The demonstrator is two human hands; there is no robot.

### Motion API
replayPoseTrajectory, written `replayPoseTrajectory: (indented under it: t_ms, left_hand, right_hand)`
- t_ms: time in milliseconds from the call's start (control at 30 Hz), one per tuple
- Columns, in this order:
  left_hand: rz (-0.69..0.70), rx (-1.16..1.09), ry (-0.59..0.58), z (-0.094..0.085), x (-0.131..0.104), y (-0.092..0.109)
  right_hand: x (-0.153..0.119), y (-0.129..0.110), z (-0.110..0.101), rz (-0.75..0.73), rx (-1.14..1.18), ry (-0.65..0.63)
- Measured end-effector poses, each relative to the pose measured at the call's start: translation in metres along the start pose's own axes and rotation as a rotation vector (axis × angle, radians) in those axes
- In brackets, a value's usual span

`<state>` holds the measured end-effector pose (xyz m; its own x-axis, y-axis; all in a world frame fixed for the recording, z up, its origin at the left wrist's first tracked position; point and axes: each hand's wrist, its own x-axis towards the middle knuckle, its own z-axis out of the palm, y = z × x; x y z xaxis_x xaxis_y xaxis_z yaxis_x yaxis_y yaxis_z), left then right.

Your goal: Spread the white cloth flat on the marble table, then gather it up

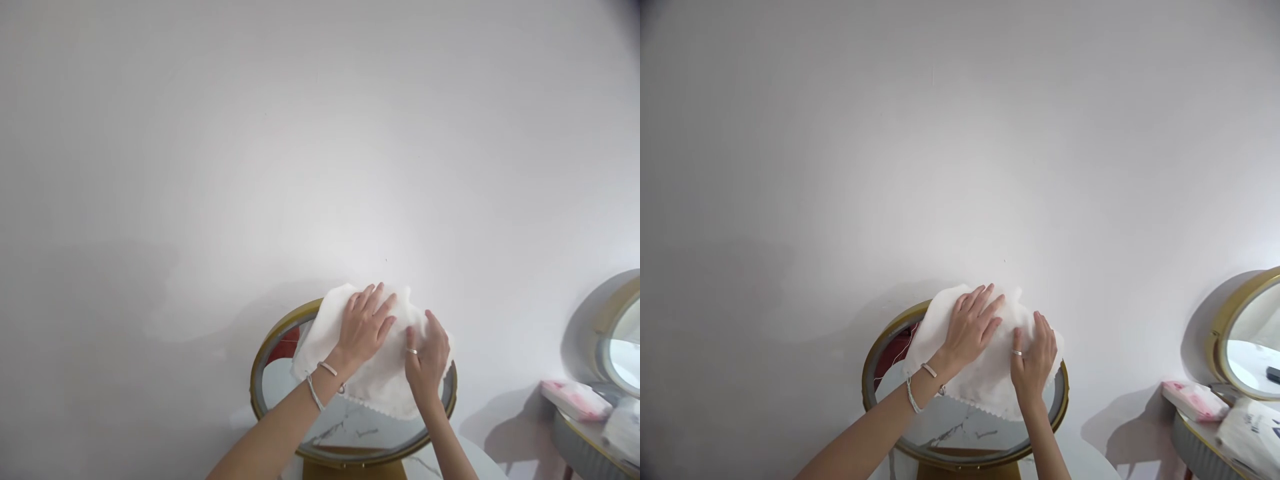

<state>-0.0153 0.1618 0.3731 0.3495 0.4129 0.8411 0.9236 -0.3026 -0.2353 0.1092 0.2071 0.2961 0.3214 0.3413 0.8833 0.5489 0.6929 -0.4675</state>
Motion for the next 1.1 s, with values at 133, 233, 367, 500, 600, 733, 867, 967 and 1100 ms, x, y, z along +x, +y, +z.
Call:
replayPoseTrajectory:
  t_ms: [133,233,367,500,600,733,867,967,1100]
  left_hand:
    - [-0.092,0.044,0.065,-0.009,-0.001,-0.011]
    - [-0.124,0.064,0.155,-0.024,-0.017,-0.029]
    - [-0.242,0.024,0.193,-0.046,-0.068,-0.056]
    - [-0.455,0.02,0.253,-0.05,-0.121,-0.07]
    - [-0.398,0.139,0.271,-0.041,-0.124,-0.07]
    - [-0.174,0.188,0.144,-0.028,-0.076,-0.059]
    - [0.06,0.099,0.065,-0.009,-0.021,-0.038]
    - [0.13,0.043,0.082,0.002,-0.006,-0.025]
    - [0.071,0.014,0.116,-0.009,-0.018,-0.034]
  right_hand:
    - [0.006,-0.016,0.017,-0.067,-0.136,0.004]
    - [0.007,-0.038,0.033,-0.201,-0.159,-0.033]
    - [-0.012,-0.069,0.054,-0.46,-0.126,-0.171]
    - [-0.035,-0.083,0.065,-0.683,-0.096,-0.31]
    - [-0.037,-0.078,0.065,-0.699,-0.118,-0.296]
    - [-0.019,-0.055,0.055,-0.509,-0.142,-0.163]
    - [-0.002,-0.025,0.037,-0.219,-0.158,-0.019]
    - [0.004,-0.014,0.025,-0.065,-0.133,0.042]
    - [0.006,-0.027,0.03,-0.155,-0.128,0.025]
